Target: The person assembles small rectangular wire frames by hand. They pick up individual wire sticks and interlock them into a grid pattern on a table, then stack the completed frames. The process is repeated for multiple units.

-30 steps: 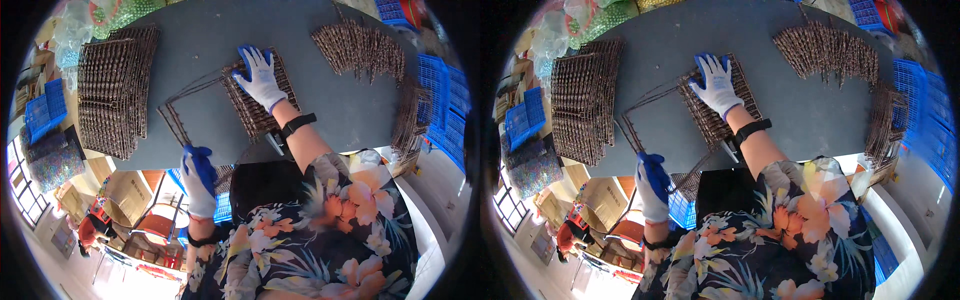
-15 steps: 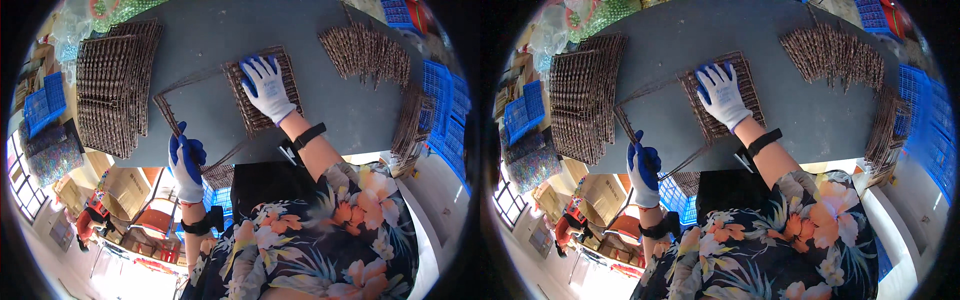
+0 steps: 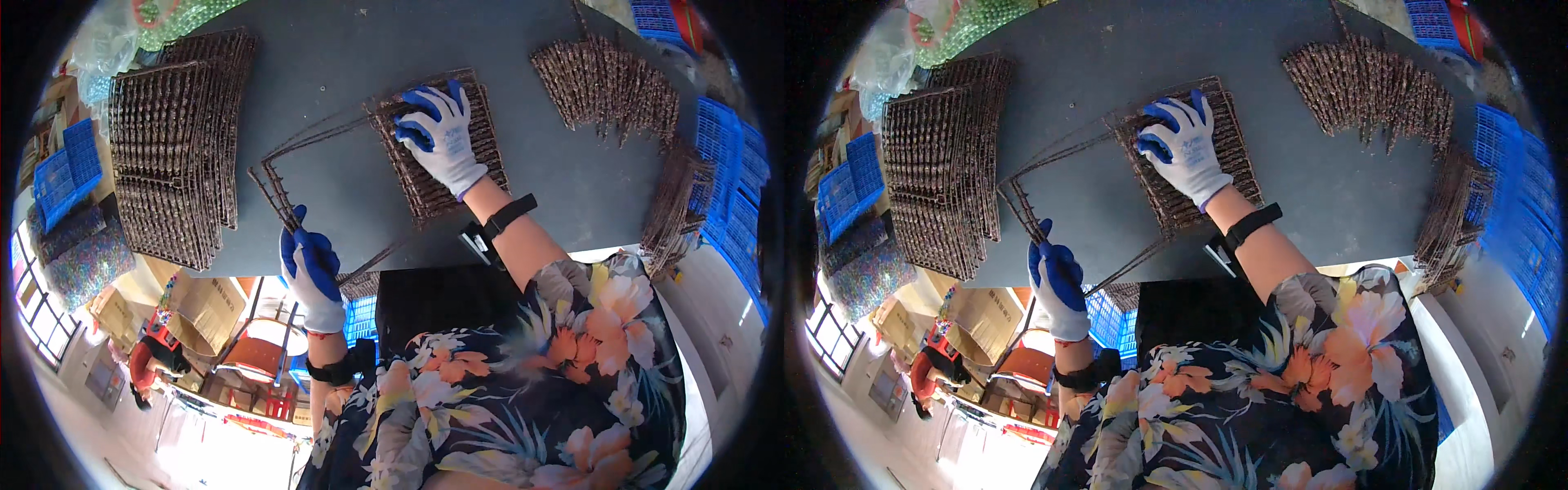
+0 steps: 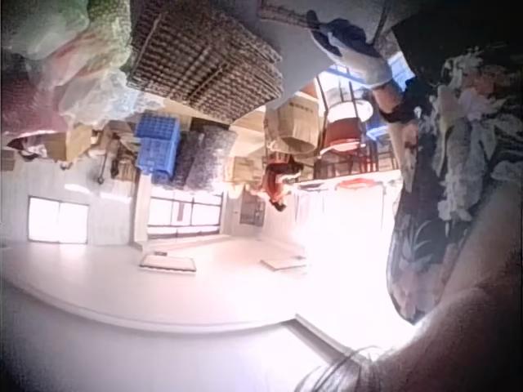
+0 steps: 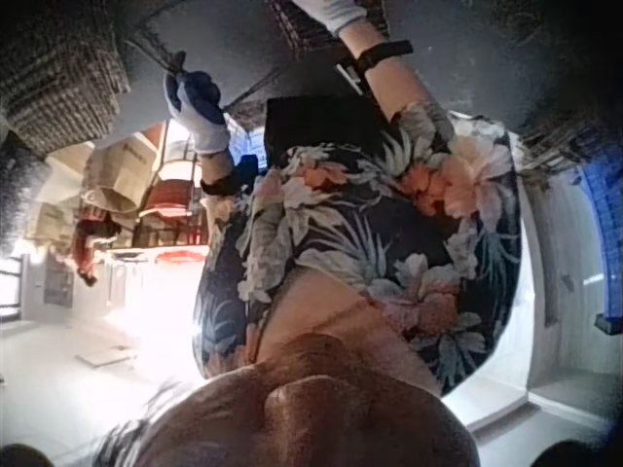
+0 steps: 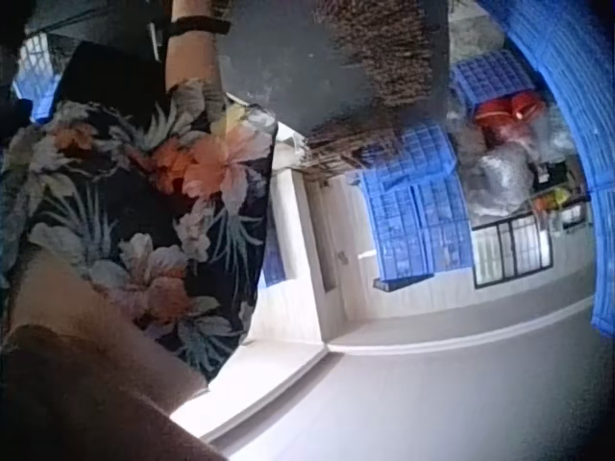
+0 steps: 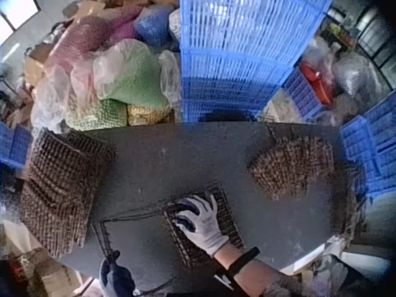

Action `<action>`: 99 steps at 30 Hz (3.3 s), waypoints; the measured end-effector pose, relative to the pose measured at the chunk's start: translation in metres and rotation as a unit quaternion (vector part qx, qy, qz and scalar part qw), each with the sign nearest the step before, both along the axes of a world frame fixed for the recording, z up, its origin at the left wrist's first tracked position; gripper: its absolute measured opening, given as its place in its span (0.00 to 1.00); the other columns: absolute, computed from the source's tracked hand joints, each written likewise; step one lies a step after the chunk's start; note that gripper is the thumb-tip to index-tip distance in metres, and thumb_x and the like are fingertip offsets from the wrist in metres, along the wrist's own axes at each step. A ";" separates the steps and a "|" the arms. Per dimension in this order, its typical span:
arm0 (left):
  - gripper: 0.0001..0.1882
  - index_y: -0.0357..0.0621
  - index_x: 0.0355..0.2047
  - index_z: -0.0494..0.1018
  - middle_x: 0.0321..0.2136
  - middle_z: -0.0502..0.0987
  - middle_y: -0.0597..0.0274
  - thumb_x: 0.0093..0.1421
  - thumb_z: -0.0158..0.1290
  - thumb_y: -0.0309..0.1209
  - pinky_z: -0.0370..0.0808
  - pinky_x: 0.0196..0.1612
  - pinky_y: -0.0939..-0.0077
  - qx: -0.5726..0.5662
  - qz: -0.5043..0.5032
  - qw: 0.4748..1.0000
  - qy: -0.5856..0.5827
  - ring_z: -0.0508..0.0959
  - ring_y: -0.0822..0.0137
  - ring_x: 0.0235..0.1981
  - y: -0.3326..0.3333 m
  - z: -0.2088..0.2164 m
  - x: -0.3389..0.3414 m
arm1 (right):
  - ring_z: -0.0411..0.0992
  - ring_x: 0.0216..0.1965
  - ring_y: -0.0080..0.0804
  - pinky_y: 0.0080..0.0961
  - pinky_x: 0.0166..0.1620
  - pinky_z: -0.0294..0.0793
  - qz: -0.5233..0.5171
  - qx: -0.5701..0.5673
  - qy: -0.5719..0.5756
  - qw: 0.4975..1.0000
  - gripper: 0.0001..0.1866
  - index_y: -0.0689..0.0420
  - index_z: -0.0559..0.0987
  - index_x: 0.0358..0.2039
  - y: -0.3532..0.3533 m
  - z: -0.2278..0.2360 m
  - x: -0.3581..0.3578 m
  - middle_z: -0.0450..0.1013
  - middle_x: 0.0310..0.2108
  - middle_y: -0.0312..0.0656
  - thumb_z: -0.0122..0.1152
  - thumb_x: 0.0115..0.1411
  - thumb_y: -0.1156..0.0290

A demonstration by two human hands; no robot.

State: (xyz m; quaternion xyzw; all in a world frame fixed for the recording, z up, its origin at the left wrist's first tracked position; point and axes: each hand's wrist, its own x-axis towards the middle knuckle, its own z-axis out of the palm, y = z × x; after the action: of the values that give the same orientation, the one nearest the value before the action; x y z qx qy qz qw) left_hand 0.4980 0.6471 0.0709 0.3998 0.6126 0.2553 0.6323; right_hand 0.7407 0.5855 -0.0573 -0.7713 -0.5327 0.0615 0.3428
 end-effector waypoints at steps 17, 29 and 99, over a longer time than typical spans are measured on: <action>0.23 0.32 0.61 0.62 0.25 0.70 0.70 0.69 0.41 0.31 0.57 0.23 0.89 0.083 -0.131 0.988 0.007 0.64 0.84 0.21 -0.078 0.118 0.049 | 0.64 0.59 0.42 0.58 0.67 0.49 -0.077 0.011 -0.006 0.997 0.20 0.43 0.78 0.41 0.004 -0.021 -0.007 0.70 0.52 0.38 0.70 0.45 0.69; 0.23 0.39 0.59 0.66 0.18 0.65 0.75 0.68 0.49 0.39 0.53 0.15 0.89 0.100 -0.035 0.994 -0.016 0.58 0.85 0.13 -0.047 0.062 0.031 | 0.75 0.47 0.52 0.42 0.50 0.75 -0.157 -0.009 0.283 0.946 0.20 0.56 0.73 0.54 -0.042 0.071 -0.025 0.75 0.47 0.52 0.55 0.65 0.59; 0.21 0.39 0.58 0.68 0.51 0.74 0.61 0.65 0.50 0.22 0.74 0.52 0.73 0.397 -0.303 0.866 -0.005 0.76 0.68 0.48 0.034 -0.124 0.106 | 0.73 0.28 0.33 0.29 0.32 0.71 -0.108 -0.113 0.622 0.767 0.17 0.63 0.72 0.44 -0.030 0.091 -0.061 0.74 0.30 0.45 0.51 0.70 0.59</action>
State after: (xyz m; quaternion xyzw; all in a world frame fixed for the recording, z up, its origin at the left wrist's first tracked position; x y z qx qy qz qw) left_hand 0.6039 0.6812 -0.0536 0.7816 0.3056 0.2748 0.4693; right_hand 0.6794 0.5559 0.0336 -0.6496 -0.1056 0.5501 0.5140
